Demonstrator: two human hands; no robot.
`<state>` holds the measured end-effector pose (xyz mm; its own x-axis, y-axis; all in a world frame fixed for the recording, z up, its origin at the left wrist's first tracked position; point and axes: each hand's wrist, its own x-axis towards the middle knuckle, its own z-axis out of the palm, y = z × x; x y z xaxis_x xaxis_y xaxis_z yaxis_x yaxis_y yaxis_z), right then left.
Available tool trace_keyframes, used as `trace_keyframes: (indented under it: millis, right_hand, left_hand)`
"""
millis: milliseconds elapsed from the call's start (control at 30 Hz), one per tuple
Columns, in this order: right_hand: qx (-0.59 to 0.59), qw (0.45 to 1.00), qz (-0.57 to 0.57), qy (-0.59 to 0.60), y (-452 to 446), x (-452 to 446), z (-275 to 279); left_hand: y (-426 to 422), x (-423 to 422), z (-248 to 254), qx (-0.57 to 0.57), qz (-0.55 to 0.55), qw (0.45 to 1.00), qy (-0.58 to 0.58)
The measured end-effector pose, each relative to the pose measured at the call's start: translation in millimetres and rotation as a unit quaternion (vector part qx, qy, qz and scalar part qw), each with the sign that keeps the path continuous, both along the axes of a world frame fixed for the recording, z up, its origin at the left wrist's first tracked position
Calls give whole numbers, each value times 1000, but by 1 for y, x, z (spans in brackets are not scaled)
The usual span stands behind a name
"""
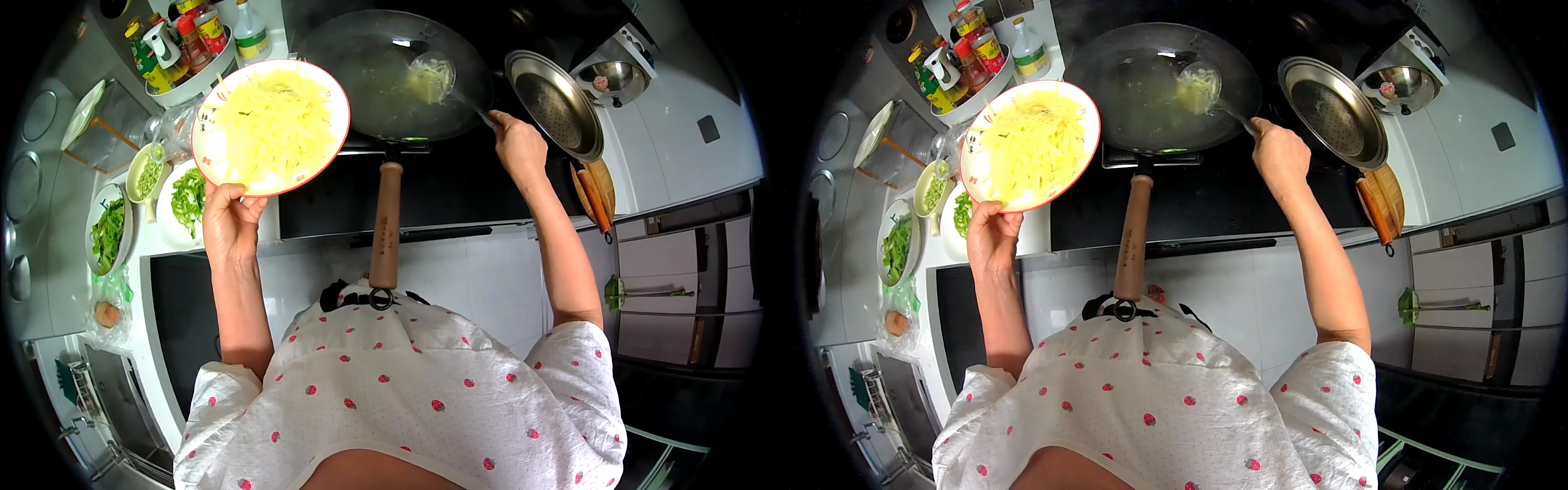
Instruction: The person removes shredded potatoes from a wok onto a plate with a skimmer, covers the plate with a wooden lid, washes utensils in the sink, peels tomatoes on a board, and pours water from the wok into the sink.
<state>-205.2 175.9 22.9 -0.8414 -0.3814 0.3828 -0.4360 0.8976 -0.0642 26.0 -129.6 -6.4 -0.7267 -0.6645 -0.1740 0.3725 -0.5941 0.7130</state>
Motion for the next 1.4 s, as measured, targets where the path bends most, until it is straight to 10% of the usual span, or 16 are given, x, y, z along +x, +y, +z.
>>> trace_keyframes:
  millis: [167, 333, 667, 800, 967, 1133, 1233, 1400]
  right_hand:
    - [-173, 963, -12, -208, -9, -21, -17]
    - [-421, 803, -49, -420, -20, -2, 6]
    - [-398, 870, -9, -290, 1, -9, 16]
    - [-111, 993, -23, -34, 16, -7, 18]
    - [23, 996, -66, -49, 7, 12, 23]
    - [-112, 982, -15, -150, 8, -9, -9]
    - [-374, 858, -21, -353, 2, -13, -13]
    - [-410, 802, -77, -427, -2, 0, 17]
  left_hand:
    - [0, -2, 1, -4, 4, 1000, -10]
    - [0, 0, 3, -1, 12, 1000, -12]
    - [-1, -1, 1, 8, 11, 1000, -4]
    - [-1, -2, -1, 6, 10, 1000, -5]
    - [-4, -2, -4, 5, 9, 1000, -7]
    - [-5, -3, -5, 11, 10, 1000, -7]
    - [-5, 0, -3, 10, 8, 1000, -3]
    - [-4, 2, -1, 15, 11, 1000, -3]
